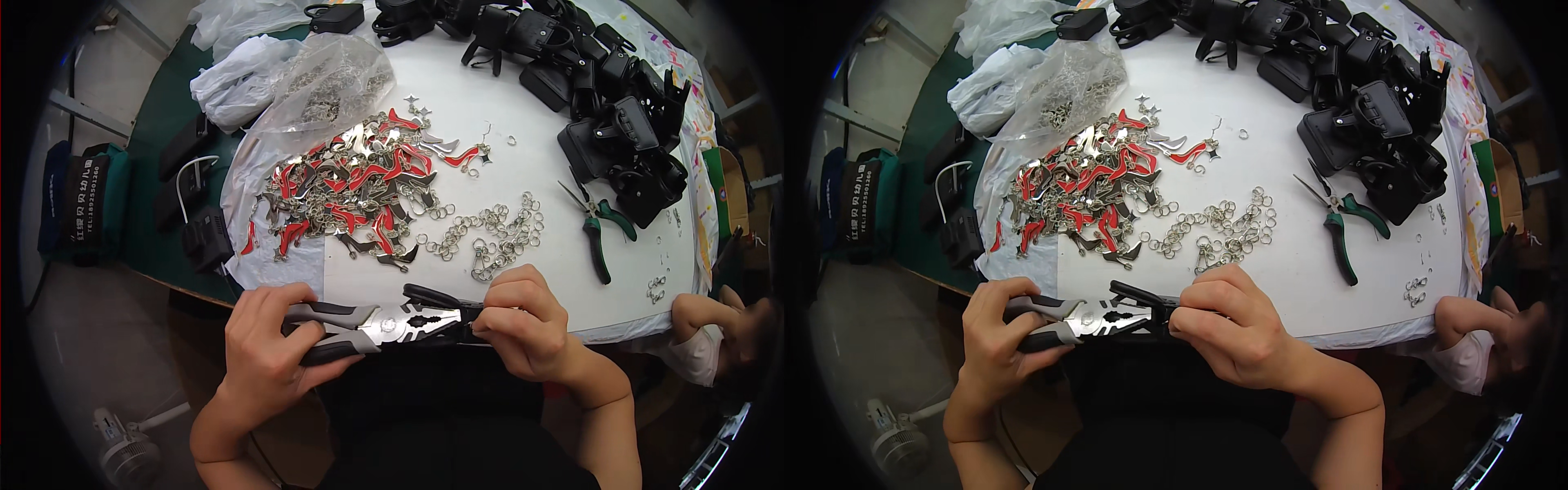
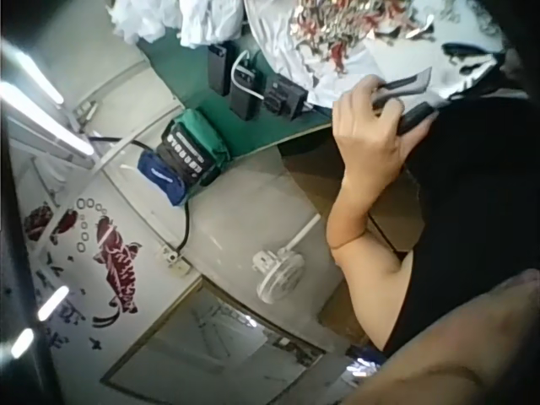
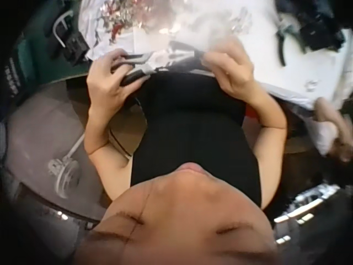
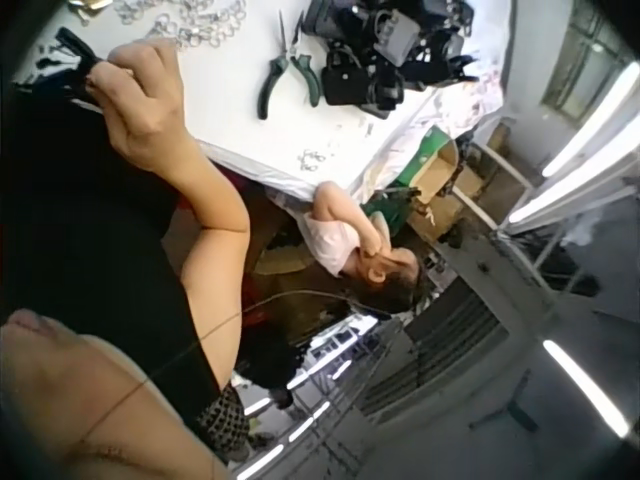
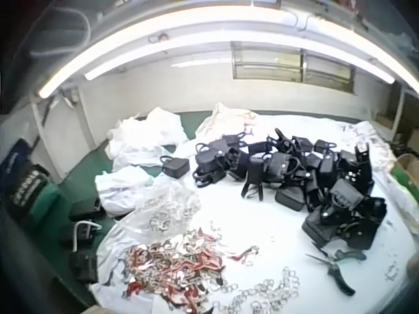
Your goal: The person attaches metal components and rings to black lock housings by hand and using pliers, then secures the assembly.
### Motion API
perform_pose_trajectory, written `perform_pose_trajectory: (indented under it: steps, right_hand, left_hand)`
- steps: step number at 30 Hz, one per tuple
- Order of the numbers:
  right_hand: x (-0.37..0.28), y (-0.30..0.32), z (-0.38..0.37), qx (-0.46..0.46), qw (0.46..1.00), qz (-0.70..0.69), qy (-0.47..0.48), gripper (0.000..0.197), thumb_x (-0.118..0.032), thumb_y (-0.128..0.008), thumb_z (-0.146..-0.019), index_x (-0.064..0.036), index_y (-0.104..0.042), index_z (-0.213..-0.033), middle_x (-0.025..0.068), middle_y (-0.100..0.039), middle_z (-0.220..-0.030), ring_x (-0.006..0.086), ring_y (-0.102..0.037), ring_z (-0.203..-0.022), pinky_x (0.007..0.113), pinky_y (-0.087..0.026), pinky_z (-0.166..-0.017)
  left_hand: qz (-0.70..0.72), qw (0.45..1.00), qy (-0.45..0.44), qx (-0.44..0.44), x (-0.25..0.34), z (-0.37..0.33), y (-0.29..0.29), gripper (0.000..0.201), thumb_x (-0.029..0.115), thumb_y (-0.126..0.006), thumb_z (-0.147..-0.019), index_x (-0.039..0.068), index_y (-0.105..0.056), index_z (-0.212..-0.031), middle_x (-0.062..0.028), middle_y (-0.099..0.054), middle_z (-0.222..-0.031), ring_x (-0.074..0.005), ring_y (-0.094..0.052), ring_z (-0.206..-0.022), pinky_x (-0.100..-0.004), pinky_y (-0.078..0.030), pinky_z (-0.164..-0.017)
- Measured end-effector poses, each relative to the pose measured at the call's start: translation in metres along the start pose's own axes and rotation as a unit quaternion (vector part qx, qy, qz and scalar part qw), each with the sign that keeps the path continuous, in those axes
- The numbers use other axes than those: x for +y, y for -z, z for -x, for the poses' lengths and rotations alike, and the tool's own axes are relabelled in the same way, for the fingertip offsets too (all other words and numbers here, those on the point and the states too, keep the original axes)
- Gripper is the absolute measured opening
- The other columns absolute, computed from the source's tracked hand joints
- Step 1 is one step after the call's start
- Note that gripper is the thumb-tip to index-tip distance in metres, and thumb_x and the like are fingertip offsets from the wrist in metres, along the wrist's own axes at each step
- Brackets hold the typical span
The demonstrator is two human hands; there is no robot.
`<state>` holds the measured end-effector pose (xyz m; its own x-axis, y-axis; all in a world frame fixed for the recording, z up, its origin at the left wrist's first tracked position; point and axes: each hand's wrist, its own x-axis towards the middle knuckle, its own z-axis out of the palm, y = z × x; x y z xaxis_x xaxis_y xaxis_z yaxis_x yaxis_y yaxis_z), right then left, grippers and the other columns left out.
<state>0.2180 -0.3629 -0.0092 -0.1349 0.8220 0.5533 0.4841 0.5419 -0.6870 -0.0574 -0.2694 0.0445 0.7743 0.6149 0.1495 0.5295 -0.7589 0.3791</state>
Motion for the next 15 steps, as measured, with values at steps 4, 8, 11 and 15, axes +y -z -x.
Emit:
perform_pose_trajectory:
  steps: [4, 8, 11, 15]
  right_hand:
    - [-0.001, -0.003, 0.002, 0.019, 1.000, -0.017, -0.008, 0.022, 0.004, -0.073, -0.073, -0.0010, -0.062, -0.092, 0.0089, -0.057, -0.089, 0.0261, -0.054, -0.077, 0.034, -0.045, -0.066]
    - [-0.002, -0.005, 0.002, 0.026, 0.999, -0.019, -0.007, 0.022, 0.004, -0.073, -0.073, -0.0008, -0.062, -0.092, 0.0089, -0.057, -0.088, 0.0261, -0.054, -0.077, 0.034, -0.045, -0.067]
    - [0.000, -0.007, 0.002, 0.027, 0.999, -0.018, -0.001, 0.022, 0.004, -0.073, -0.073, -0.0008, -0.062, -0.092, 0.0088, -0.057, -0.089, 0.0261, -0.054, -0.078, 0.034, -0.045, -0.067]
    - [-0.001, -0.004, 0.004, 0.026, 1.000, -0.008, 0.004, 0.022, 0.003, -0.074, -0.073, -0.0014, -0.063, -0.091, 0.0084, -0.058, -0.090, 0.0262, -0.054, -0.079, 0.034, -0.045, -0.068]
  left_hand:
    - [-0.088, 0.995, -0.036, -0.010, 0.006, -0.008, 0.009, 0.040, 0.028, -0.084, -0.053, 0.003, -0.067, -0.080, -0.0119, -0.058, -0.109, -0.0304, -0.056, -0.091, -0.0423, -0.044, -0.076]
    - [-0.105, 0.993, -0.050, -0.028, 0.010, -0.011, 0.015, 0.045, 0.026, -0.083, -0.049, 0.002, -0.068, -0.084, -0.0125, -0.057, -0.112, -0.0321, -0.055, -0.094, -0.0453, -0.043, -0.077]
    - [-0.116, 0.992, -0.042, -0.019, 0.012, -0.013, 0.015, 0.044, 0.022, -0.083, -0.040, 0.002, -0.063, -0.075, -0.0114, -0.059, -0.111, -0.0320, -0.056, -0.094, -0.0444, -0.044, -0.075]
    - [-0.117, 0.991, -0.049, -0.033, 0.015, -0.020, 0.019, 0.044, 0.022, -0.083, -0.040, 0.002, -0.062, -0.073, -0.0118, -0.059, -0.110, -0.0321, -0.055, -0.094, -0.0441, -0.045, -0.074]
